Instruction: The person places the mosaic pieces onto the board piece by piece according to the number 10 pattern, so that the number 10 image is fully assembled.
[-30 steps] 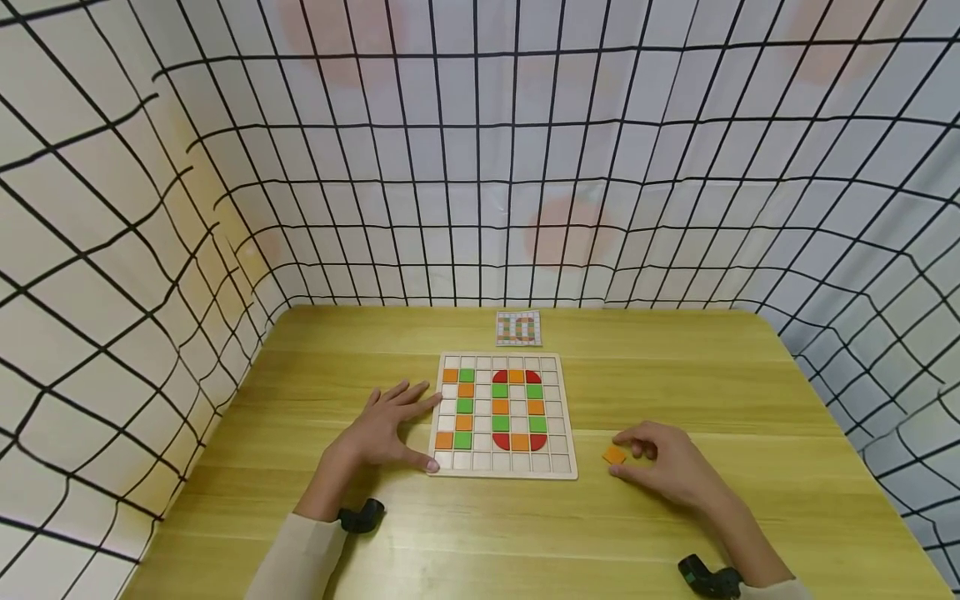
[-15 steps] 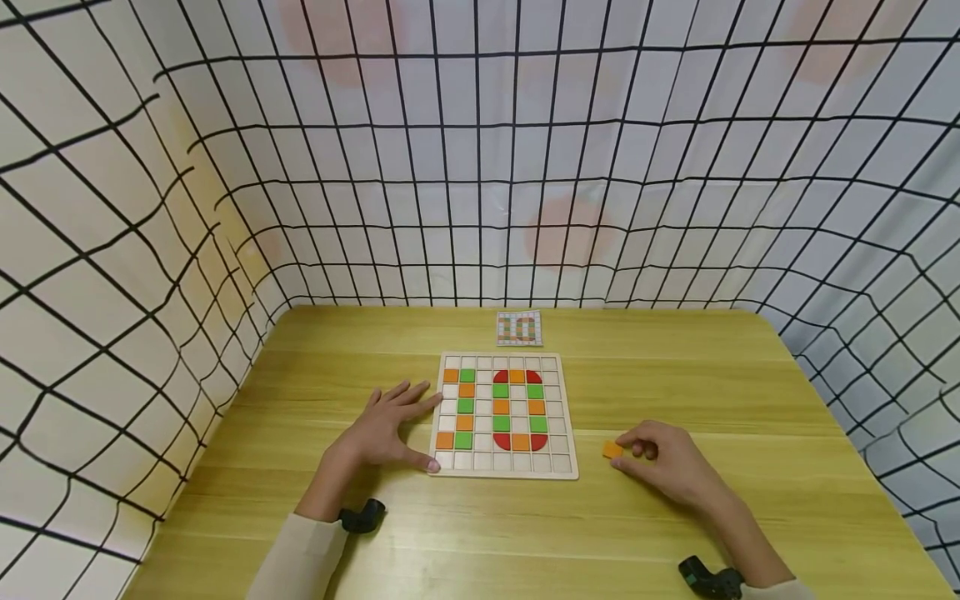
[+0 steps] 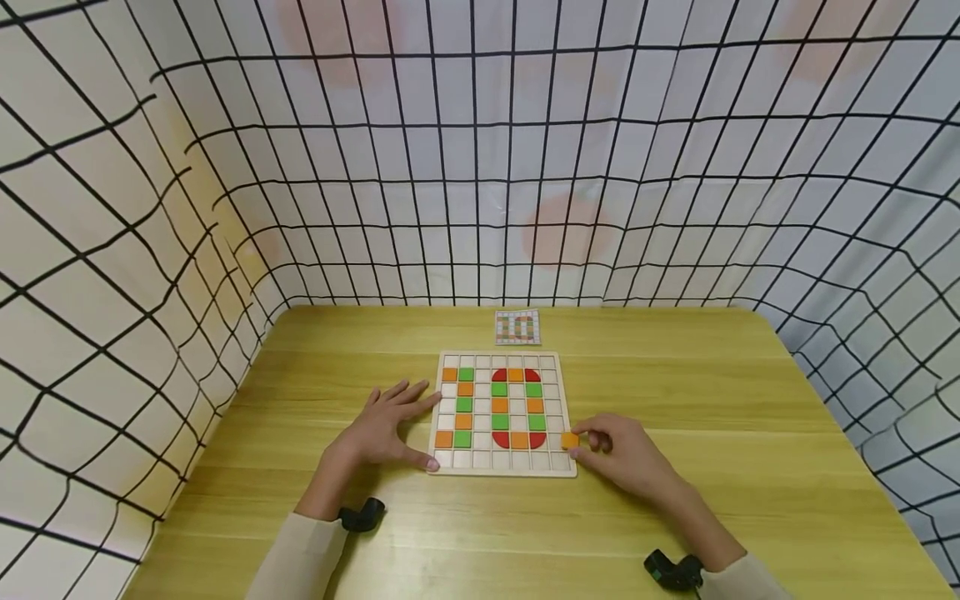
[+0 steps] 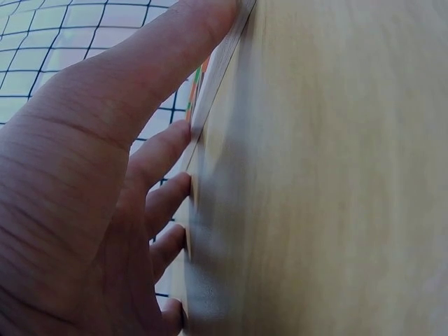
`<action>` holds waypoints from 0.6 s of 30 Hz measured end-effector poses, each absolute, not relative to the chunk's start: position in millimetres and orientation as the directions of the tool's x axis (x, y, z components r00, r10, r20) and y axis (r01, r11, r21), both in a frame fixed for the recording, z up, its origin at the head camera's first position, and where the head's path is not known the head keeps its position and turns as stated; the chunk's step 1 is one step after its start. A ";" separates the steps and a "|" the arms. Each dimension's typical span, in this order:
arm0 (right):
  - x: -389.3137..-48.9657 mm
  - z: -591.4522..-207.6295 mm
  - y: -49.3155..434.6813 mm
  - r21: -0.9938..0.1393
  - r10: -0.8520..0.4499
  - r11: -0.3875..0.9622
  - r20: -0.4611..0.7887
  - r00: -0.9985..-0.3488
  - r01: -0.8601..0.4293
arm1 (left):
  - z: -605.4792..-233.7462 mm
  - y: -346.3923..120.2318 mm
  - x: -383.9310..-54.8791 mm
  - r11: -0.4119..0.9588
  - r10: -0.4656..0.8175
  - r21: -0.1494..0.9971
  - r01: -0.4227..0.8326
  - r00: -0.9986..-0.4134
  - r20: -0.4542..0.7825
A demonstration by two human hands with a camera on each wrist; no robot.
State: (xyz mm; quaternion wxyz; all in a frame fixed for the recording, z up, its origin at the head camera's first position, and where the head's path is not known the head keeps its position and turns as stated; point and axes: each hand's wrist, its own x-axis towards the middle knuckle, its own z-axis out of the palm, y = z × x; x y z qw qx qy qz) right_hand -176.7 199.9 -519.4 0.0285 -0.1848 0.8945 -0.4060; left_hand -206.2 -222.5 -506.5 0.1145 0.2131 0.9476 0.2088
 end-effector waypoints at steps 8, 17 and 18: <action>-183.6 -517.0 141.8 -0.697 -0.484 0.584 0.112 -0.868 -0.416 | -507.7 -224.1 -205.8 0.822 0.447 0.446 0.354 -0.886 -0.122; -189.6 -514.5 96.0 -0.648 -0.486 0.626 0.109 -0.867 -0.433 | -507.7 -223.4 -207.1 0.823 0.447 0.444 0.353 -0.886 -0.123; -190.1 -514.6 93.1 -0.638 -0.480 0.637 0.110 -0.870 -0.432 | -507.7 -223.5 -207.3 0.823 0.446 0.443 0.354 -0.887 -0.121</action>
